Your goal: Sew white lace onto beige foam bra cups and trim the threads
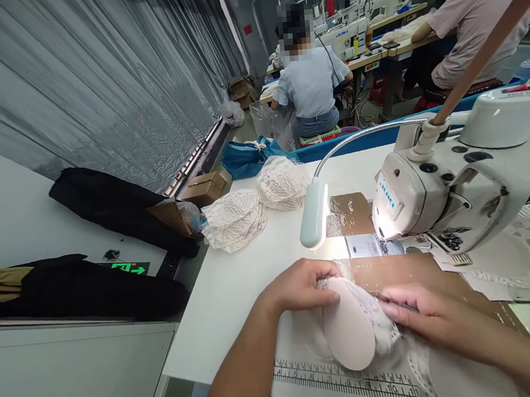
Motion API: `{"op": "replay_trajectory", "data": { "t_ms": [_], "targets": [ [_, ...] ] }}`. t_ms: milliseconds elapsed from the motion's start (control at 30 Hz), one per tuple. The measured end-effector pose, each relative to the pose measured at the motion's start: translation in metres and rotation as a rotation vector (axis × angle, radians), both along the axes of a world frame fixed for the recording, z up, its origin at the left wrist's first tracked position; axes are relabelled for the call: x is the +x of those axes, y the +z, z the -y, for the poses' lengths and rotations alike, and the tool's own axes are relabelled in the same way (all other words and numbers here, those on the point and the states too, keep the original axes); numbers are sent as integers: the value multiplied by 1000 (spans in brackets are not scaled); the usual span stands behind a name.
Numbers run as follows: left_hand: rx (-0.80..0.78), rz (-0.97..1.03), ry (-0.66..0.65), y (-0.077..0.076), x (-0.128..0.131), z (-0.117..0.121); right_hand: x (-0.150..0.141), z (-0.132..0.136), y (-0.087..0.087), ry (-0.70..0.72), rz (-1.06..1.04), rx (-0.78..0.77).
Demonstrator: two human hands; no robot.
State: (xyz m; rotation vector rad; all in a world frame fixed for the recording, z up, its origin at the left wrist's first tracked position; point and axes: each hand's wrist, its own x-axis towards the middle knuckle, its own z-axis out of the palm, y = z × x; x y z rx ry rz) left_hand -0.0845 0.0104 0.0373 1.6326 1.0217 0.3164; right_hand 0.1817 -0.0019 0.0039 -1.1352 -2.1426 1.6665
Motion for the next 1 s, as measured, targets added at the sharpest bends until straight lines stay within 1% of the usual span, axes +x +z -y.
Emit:
{"op": "replay_trajectory", "data": {
  "t_ms": [67, 100, 167, 267, 333, 400, 500, 667, 767, 833, 867, 933, 1000],
  "targets": [
    [-1, 66, 8, -1, 1, 1, -2, 0, -1, -136, -34, -101],
    [2, 80, 8, -2, 3, 1, -4, 1, -1, -200, -53, -125],
    [1, 97, 14, -3, 10, 2, -9, 1, 1, -247, -90, -95],
    [-30, 125, 58, -6, 20, 6, -14, 3, 4, -223, -59, 35],
    [-56, 167, 100, -8, 26, 8, -16, 4, 5, -218, -33, 79],
    [-77, 201, 141, -11, 29, 9, -16, 5, 4, -232, -50, 95],
    [-73, 194, 170, -15, 32, 10, -15, 6, 2, -233, -81, 84],
    [-100, 173, 128, -19, 34, 7, -15, 5, 6, -235, -106, 62],
    [-147, 207, 121, -20, 34, 6, -8, 3, 3, -295, -191, -59],
    [-181, 237, 122, -19, 34, 7, -1, 2, -2, -332, -183, -110],
    [-198, 251, 127, -18, 34, 7, 2, 1, -4, -335, -159, -108],
    [-220, 279, 141, -17, 34, 7, 7, -1, -6, -313, -129, -74],
    [-228, 295, 154, -17, 34, 7, 8, -2, -6, -246, -146, -68]
  ]
}}
